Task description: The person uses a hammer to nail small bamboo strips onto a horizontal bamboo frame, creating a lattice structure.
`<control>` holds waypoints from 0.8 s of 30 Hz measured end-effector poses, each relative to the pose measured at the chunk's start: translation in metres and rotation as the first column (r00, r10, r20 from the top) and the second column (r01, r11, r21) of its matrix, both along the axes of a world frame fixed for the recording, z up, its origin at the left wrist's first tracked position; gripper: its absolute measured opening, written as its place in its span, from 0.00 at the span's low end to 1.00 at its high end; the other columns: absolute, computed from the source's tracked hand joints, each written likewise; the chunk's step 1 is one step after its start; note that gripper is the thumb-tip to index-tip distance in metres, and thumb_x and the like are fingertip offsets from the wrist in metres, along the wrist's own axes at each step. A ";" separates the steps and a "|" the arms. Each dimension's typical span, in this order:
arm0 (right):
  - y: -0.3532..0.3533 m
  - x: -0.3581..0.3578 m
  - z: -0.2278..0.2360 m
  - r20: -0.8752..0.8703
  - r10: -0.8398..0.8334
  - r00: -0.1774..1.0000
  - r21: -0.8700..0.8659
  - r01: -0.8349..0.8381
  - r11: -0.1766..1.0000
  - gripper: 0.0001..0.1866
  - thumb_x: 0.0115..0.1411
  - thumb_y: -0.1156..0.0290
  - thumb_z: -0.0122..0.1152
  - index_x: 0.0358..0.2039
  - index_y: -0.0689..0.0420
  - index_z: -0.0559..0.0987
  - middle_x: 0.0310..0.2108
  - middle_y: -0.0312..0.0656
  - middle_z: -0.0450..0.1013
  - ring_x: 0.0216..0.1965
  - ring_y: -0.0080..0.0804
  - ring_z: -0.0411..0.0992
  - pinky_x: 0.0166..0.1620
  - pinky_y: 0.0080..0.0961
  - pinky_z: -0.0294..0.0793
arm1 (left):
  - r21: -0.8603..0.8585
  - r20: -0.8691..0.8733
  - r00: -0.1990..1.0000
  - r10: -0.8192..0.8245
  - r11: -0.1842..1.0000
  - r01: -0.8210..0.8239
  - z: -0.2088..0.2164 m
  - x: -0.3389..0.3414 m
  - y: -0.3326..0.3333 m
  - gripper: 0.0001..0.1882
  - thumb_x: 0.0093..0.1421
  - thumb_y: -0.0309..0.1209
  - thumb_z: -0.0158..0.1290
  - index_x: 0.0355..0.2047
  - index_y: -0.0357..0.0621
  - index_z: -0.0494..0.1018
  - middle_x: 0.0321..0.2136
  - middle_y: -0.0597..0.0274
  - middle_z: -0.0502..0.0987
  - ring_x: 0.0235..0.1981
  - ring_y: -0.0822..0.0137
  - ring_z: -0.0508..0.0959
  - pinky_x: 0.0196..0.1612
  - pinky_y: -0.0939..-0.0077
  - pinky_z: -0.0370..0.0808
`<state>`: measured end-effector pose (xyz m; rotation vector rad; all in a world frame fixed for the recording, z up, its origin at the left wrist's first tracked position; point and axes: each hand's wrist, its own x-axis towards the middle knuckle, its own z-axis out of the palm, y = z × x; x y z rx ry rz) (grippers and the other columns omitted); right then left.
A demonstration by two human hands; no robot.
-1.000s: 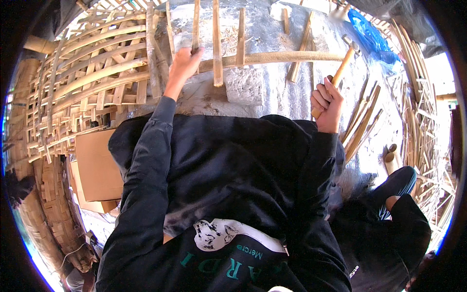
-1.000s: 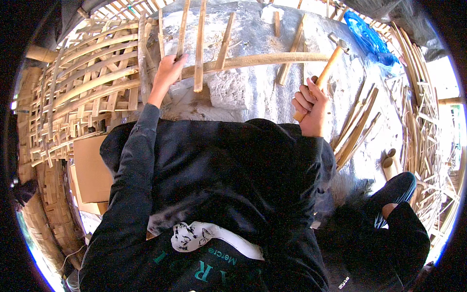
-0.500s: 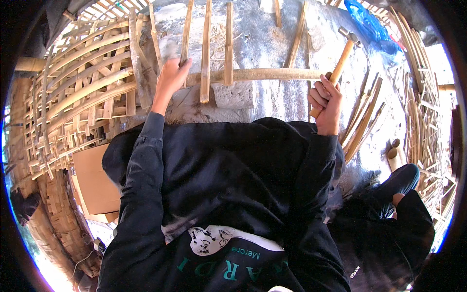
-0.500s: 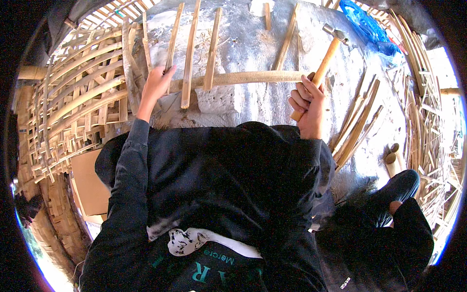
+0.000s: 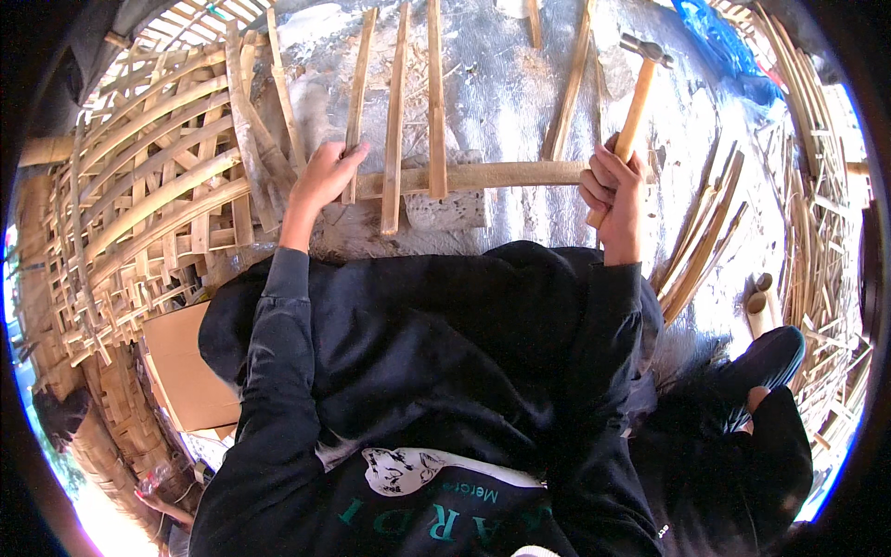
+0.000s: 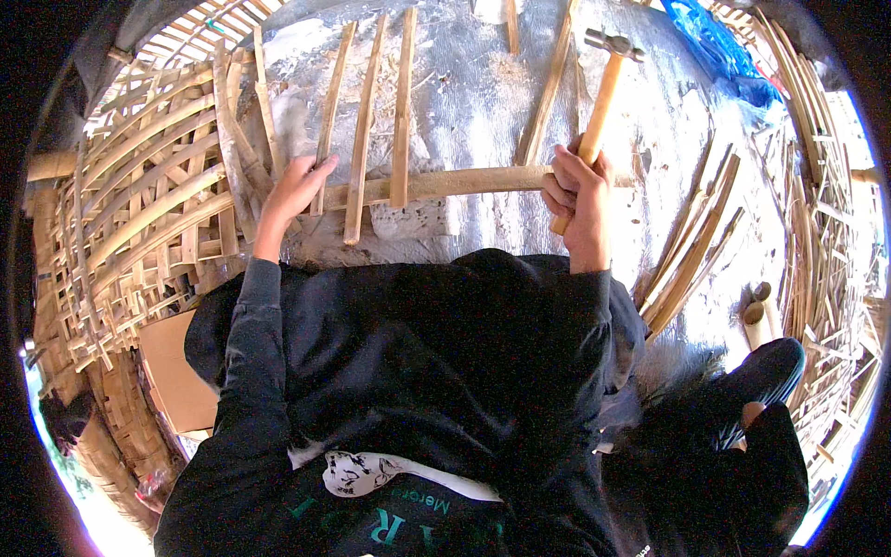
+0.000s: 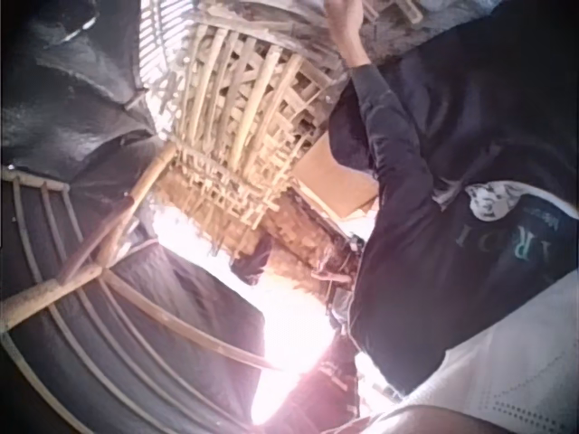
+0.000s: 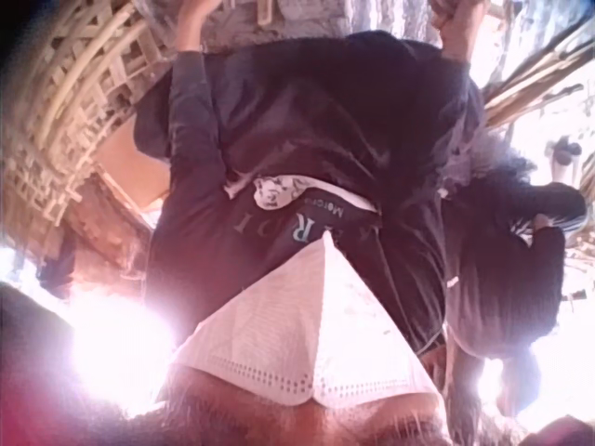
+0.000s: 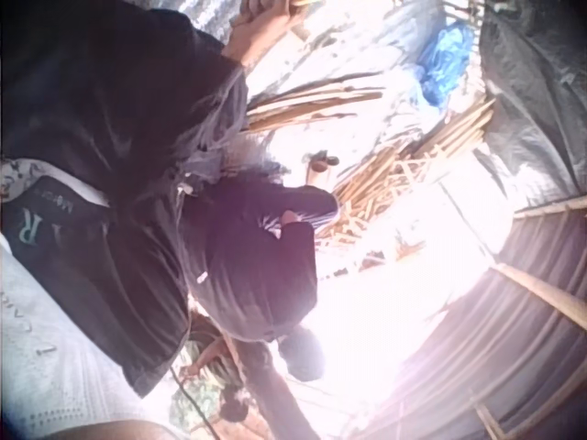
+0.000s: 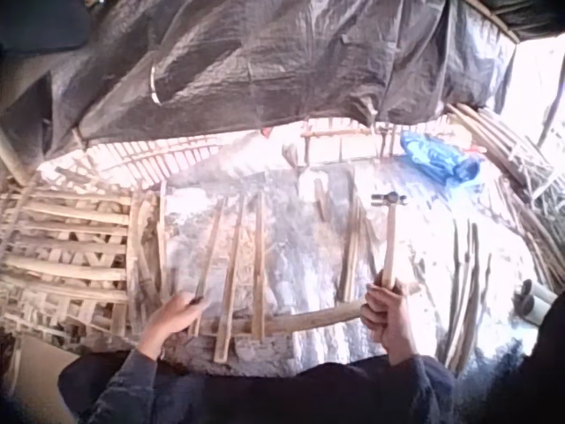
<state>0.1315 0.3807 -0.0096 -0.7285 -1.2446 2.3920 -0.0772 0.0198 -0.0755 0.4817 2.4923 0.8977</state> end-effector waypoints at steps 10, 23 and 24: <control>-0.010 -0.028 0.001 -0.069 0.118 0.991 0.083 -0.112 0.990 0.10 0.65 0.77 0.57 0.30 0.52 0.65 0.15 0.24 0.51 0.11 0.12 0.47 0.15 0.16 0.43 | -0.116 0.107 0.994 0.001 0.993 0.012 0.014 0.004 -0.008 0.33 0.66 0.56 0.51 0.18 0.38 0.64 0.14 0.62 0.65 0.16 0.68 0.66 0.24 0.65 0.65; -0.018 -0.061 -0.012 0.085 0.208 0.974 0.175 -0.220 0.960 0.09 0.64 0.78 0.58 0.31 0.55 0.66 0.15 0.27 0.56 0.11 0.13 0.52 0.13 0.18 0.47 | -0.119 -0.026 0.999 -0.026 0.993 0.023 0.021 0.013 -0.004 0.34 0.66 0.54 0.49 0.24 0.27 0.69 0.23 0.34 0.72 0.29 0.42 0.75 0.37 0.52 0.69; -0.020 -0.061 -0.015 0.101 0.195 0.975 0.171 -0.211 0.962 0.09 0.65 0.79 0.57 0.31 0.55 0.66 0.15 0.27 0.56 0.11 0.13 0.52 0.13 0.17 0.47 | -0.126 -0.033 0.999 -0.009 0.992 0.005 0.020 0.014 -0.008 0.34 0.66 0.55 0.49 0.25 0.27 0.69 0.25 0.33 0.72 0.31 0.38 0.75 0.38 0.52 0.69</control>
